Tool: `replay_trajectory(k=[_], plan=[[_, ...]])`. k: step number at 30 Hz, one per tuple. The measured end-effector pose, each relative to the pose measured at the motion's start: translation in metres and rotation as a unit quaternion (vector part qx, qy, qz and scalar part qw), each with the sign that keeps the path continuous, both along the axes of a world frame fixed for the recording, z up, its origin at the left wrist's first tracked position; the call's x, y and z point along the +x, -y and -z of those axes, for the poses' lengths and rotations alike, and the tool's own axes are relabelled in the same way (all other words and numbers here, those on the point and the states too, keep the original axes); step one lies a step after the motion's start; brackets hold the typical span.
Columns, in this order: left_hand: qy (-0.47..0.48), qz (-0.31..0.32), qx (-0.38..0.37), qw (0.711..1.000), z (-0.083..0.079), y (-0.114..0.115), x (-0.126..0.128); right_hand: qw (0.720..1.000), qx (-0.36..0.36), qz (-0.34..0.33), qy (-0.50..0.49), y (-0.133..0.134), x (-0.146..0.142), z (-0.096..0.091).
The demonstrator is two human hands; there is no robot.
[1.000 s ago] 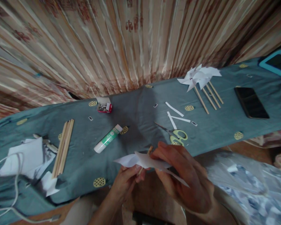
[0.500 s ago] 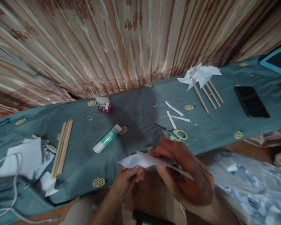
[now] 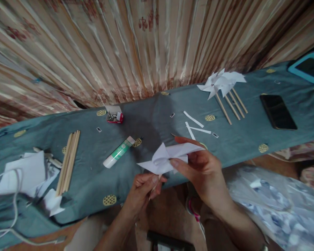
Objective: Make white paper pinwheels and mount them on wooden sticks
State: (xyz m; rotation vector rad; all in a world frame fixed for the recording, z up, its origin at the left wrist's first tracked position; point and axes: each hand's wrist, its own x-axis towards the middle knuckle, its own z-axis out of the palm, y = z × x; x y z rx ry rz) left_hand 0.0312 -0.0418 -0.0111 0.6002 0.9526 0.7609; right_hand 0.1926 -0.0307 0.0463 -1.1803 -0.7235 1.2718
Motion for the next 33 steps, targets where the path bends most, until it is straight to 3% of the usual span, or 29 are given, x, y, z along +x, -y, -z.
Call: replay_trajectory(k=[8,19,25,33], plan=[[-0.025,0.006,0.03,0.999,-0.003,0.003,0.001,0.993,-0.026,-0.081,-0.084,-0.013,0.001,0.009],[-0.037,-0.011,-0.058,0.998,-0.009,0.018,0.0,0.991,-0.073,-0.068,-0.092,-0.014,-0.006,0.025],[-0.028,-0.029,-0.061,0.997,-0.006,0.028,0.0,0.988,-0.112,-0.079,-0.073,-0.012,-0.009,0.037],[-0.005,-0.067,-0.062,0.996,-0.01,0.034,-0.007,0.99,-0.123,-0.046,-0.059,-0.009,-0.023,0.03]])
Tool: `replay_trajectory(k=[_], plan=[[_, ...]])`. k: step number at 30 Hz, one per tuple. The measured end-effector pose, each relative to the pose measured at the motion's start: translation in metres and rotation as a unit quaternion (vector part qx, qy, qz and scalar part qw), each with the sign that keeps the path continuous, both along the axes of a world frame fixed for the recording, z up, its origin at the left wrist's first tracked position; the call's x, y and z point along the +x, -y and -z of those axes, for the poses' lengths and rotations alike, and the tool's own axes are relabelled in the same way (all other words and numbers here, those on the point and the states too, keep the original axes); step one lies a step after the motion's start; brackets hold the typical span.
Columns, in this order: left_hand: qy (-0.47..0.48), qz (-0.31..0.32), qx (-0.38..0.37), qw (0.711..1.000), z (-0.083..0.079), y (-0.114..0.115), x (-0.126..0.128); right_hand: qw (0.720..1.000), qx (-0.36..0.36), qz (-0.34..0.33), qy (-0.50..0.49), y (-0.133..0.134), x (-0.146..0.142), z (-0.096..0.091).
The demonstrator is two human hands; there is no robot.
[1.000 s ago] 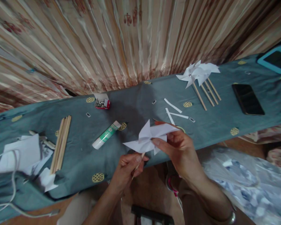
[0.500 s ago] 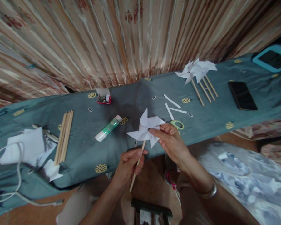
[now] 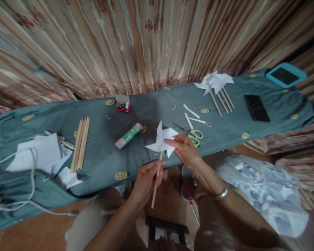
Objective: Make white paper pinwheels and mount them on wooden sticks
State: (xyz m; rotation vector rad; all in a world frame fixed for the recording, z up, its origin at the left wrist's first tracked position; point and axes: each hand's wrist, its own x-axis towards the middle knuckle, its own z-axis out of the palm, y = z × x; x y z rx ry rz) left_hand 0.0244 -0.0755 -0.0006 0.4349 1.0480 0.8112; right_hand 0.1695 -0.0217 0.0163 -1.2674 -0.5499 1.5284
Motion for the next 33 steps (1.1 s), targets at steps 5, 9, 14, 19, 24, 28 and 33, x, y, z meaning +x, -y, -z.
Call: replay_trajectory(k=[5,9,14,19,24,28,33], plan=[[0.001,-0.008,0.015,1.0,0.001,0.002,-0.004,1.0,0.003,0.019,-0.012,0.001,-0.007,-0.002],[-0.004,-0.004,0.02,1.0,0.002,0.002,-0.004,1.0,-0.002,0.001,-0.002,0.002,-0.003,0.001],[-0.011,0.005,0.018,1.0,0.001,0.002,-0.002,0.999,-0.027,-0.032,-0.005,0.001,0.006,0.002],[-0.027,0.014,0.024,0.999,0.002,0.003,0.002,0.999,-0.037,-0.014,-0.018,0.001,0.01,0.002],[-0.039,0.015,0.024,0.999,0.005,0.003,0.006,0.999,-0.035,-0.005,-0.024,0.002,0.011,0.004],[-0.029,0.012,0.016,0.999,0.007,0.004,0.007,0.999,-0.033,-0.016,-0.018,0.003,0.012,0.004],[-0.029,0.014,0.014,0.999,0.01,0.007,0.007,0.999,-0.037,-0.026,-0.016,0.003,0.014,0.003]])
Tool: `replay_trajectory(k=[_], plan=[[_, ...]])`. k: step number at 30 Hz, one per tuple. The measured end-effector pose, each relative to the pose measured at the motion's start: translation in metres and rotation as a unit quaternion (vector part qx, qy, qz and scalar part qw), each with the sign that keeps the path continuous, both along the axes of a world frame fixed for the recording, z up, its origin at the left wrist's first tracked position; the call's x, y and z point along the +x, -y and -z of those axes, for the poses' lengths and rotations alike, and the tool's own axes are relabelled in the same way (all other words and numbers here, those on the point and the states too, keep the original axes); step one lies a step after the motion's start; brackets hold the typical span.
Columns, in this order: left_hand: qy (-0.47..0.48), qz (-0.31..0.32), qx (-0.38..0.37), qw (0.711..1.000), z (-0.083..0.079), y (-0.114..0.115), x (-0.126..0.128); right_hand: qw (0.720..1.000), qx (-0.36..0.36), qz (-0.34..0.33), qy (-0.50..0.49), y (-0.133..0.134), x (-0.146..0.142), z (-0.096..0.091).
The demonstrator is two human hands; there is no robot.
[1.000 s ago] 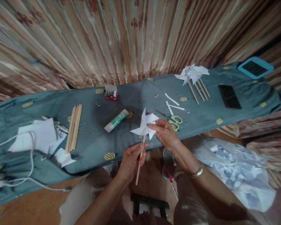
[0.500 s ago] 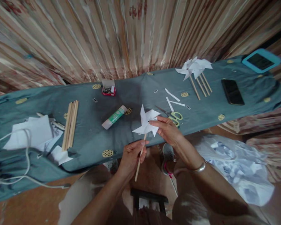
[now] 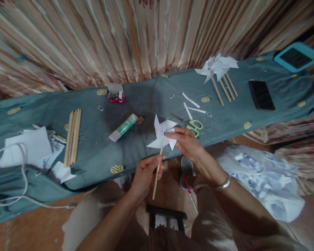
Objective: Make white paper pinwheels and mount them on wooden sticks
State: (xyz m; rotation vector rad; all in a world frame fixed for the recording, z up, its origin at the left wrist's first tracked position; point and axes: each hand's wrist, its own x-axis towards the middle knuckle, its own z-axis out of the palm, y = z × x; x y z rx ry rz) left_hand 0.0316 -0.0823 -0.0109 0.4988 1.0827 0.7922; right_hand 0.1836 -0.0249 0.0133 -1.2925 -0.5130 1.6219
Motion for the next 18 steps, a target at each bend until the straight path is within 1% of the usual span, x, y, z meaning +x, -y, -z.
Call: replay_trajectory(k=[9,14,18], plan=[[0.005,0.006,0.002,1.0,-0.0013,0.0012,-0.0012,1.0,0.014,-0.022,0.007,0.0017,0.001,0.003],[0.0,0.007,0.004,1.0,-0.001,0.0018,-0.0017,1.0,0.011,-0.02,-0.009,0.0017,0.0,0.0029],[-0.003,0.006,-0.004,1.0,-0.0005,0.0019,-0.002,1.0,0.01,-0.016,-0.003,0.0019,-0.001,0.0038]])
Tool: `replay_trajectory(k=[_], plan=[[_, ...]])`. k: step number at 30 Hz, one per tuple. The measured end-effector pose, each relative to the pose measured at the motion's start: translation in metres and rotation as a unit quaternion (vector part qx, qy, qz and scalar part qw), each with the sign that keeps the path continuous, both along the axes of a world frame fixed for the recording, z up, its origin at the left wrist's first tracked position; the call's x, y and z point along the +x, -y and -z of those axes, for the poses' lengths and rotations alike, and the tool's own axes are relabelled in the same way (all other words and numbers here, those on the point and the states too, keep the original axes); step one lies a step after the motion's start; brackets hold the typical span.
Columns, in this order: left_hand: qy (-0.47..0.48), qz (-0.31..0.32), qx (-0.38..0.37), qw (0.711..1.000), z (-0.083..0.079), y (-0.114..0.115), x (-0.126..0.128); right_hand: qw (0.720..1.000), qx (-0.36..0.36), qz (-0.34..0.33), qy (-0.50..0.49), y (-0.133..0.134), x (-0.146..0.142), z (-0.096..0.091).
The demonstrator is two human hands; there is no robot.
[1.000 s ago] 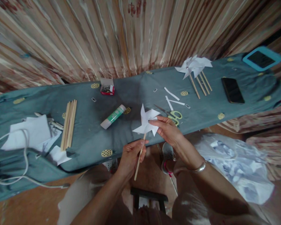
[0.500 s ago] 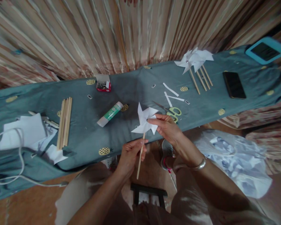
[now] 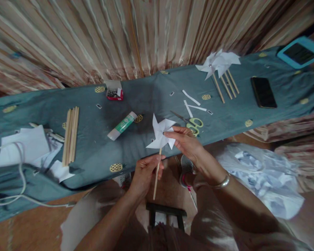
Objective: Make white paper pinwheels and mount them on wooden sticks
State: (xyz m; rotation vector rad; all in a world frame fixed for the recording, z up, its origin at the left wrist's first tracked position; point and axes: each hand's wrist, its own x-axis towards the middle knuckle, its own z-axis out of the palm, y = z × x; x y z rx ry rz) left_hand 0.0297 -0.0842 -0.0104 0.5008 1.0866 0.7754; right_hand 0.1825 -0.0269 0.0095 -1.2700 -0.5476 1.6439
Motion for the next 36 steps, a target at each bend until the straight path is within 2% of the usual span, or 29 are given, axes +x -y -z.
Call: replay_trajectory(k=[24,31,36], plan=[[-0.025,0.015,0.005,1.0,-0.001,0.002,-0.001,1.0,-0.012,0.013,-0.004,0.003,0.0,0.007],[0.012,-0.008,-0.031,0.999,-0.002,-0.001,-0.001,1.0,-0.013,0.006,-0.001,0.0,0.002,0.002],[0.03,0.0,-0.056,0.998,0.001,0.0,-0.001,1.0,-0.005,0.022,0.007,-0.004,0.007,-0.004]])
